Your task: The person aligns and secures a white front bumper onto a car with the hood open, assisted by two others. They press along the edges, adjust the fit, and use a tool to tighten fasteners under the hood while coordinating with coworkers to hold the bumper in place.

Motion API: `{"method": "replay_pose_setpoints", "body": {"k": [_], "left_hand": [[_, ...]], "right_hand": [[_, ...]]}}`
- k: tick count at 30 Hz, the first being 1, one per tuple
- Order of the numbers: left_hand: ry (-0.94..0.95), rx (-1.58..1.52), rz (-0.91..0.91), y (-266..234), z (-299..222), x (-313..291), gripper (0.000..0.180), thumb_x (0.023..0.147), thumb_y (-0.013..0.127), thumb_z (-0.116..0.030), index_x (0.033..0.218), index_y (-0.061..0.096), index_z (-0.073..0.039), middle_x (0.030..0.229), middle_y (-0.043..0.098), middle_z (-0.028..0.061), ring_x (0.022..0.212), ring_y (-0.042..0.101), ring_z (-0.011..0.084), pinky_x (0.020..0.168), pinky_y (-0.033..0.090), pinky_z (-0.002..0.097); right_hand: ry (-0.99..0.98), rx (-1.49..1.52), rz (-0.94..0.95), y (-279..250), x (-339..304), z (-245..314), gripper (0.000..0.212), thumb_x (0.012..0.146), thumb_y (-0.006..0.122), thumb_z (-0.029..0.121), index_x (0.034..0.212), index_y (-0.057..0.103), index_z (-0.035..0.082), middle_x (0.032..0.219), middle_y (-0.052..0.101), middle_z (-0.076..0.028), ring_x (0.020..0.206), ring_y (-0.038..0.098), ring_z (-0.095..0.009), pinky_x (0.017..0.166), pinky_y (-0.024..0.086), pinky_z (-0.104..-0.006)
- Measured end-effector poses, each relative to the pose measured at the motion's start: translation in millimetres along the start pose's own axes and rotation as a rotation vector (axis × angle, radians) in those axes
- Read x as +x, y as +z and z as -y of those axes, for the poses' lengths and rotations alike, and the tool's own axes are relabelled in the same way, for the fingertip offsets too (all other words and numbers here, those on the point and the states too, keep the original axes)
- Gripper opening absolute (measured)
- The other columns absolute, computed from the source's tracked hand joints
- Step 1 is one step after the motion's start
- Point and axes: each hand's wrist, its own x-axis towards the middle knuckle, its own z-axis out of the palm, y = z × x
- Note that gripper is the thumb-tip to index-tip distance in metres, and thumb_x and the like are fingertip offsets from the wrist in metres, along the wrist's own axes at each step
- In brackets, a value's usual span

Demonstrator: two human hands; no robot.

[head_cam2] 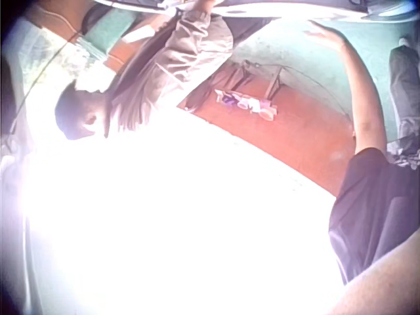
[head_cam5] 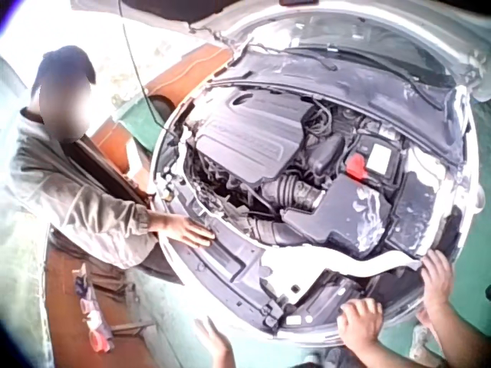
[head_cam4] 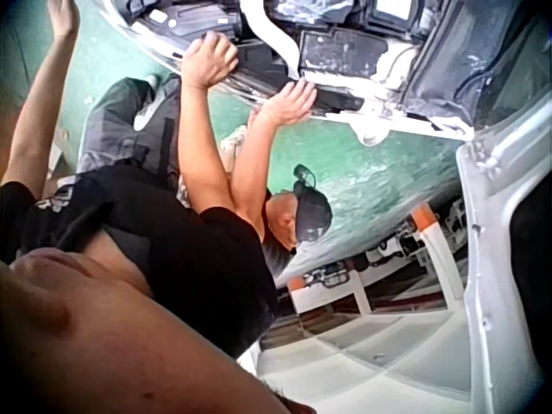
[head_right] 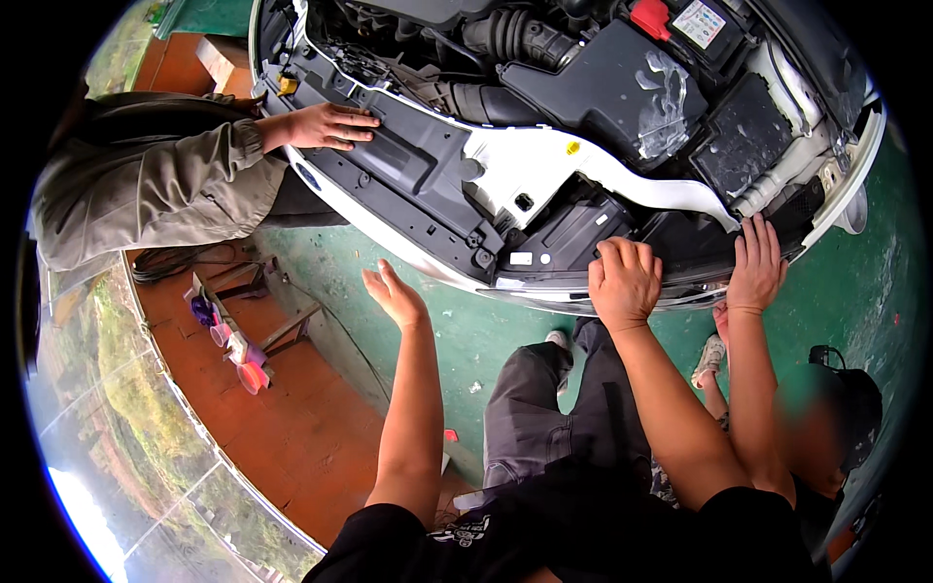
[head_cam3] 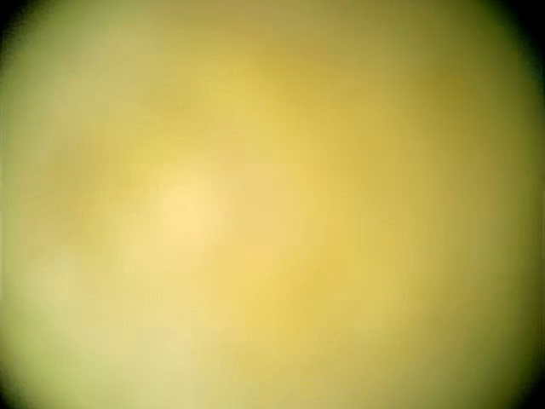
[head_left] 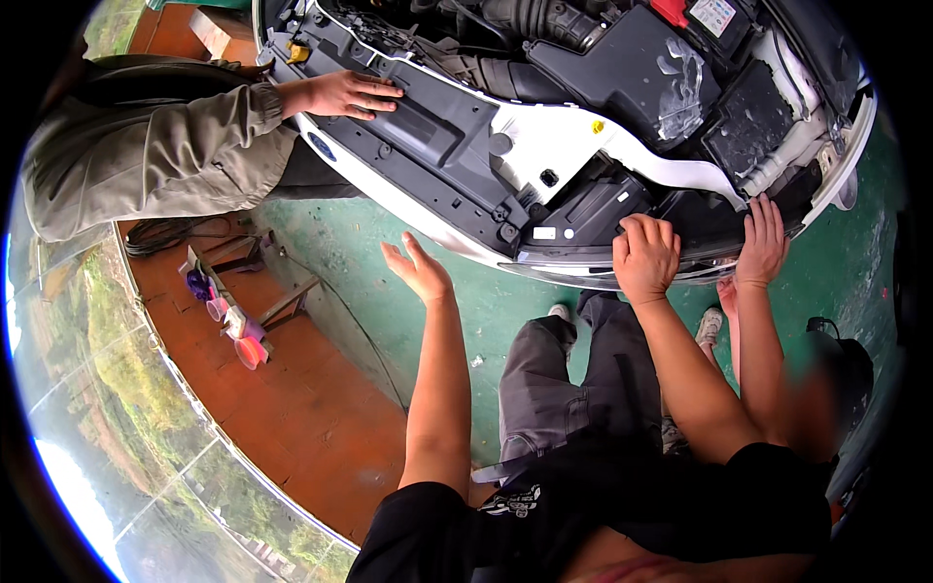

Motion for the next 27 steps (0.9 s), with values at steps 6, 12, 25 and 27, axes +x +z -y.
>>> {"method": "replay_pose_setpoints", "body": {"k": [6,12,25,27], "left_hand": [[-0.242,-0.137,0.104,16,-55,131,0.091,0.102,0.054,-0.066,0.153,0.039,0.009,0.159,0.045,0.0228,0.148,0.042,0.0324,0.121,0.032,0.0453],[-0.294,0.314,-0.006,70,-50,151,0.121,0.083,0.067,-0.081,0.151,0.029,0.012,0.142,0.04,0.0348,0.124,0.056,0.0494,0.106,0.052,0.0532],[-0.245,0.242,0.0,58,-59,142,0.117,0.092,0.053,-0.081,0.158,0.022,0.01,0.136,0.04,0.0368,0.121,0.055,0.0496,0.098,0.056,0.0528],[-0.215,0.325,0.008,57,-52,143,0.118,0.093,0.05,-0.082,0.157,0.022,0.013,0.133,0.043,0.0396,0.119,0.054,0.0516,0.099,0.052,0.0559]], "right_hand": [[0.078,-0.059,0.021,3,6,7,0.015,0.084,0.066,0.018,0.099,0.07,0.015,0.108,0.069,0.0,0.103,0.061,-0.027,0.088,0.047,-0.0432],[0.13,-0.146,-0.031,8,17,10,0.015,0.083,0.066,0.015,0.097,0.068,0.013,0.105,0.068,-0.002,0.1,0.061,-0.029,0.086,0.049,-0.0447],[0.14,-0.163,-0.016,4,18,25,0.018,0.078,0.068,0.011,0.096,0.065,0.012,0.104,0.066,-0.003,0.095,0.06,-0.03,0.082,0.047,-0.0454],[0.142,-0.166,-0.013,6,17,27,0.018,0.078,0.067,0.011,0.096,0.065,0.012,0.104,0.065,-0.003,0.095,0.06,-0.03,0.082,0.047,-0.0454]]}}
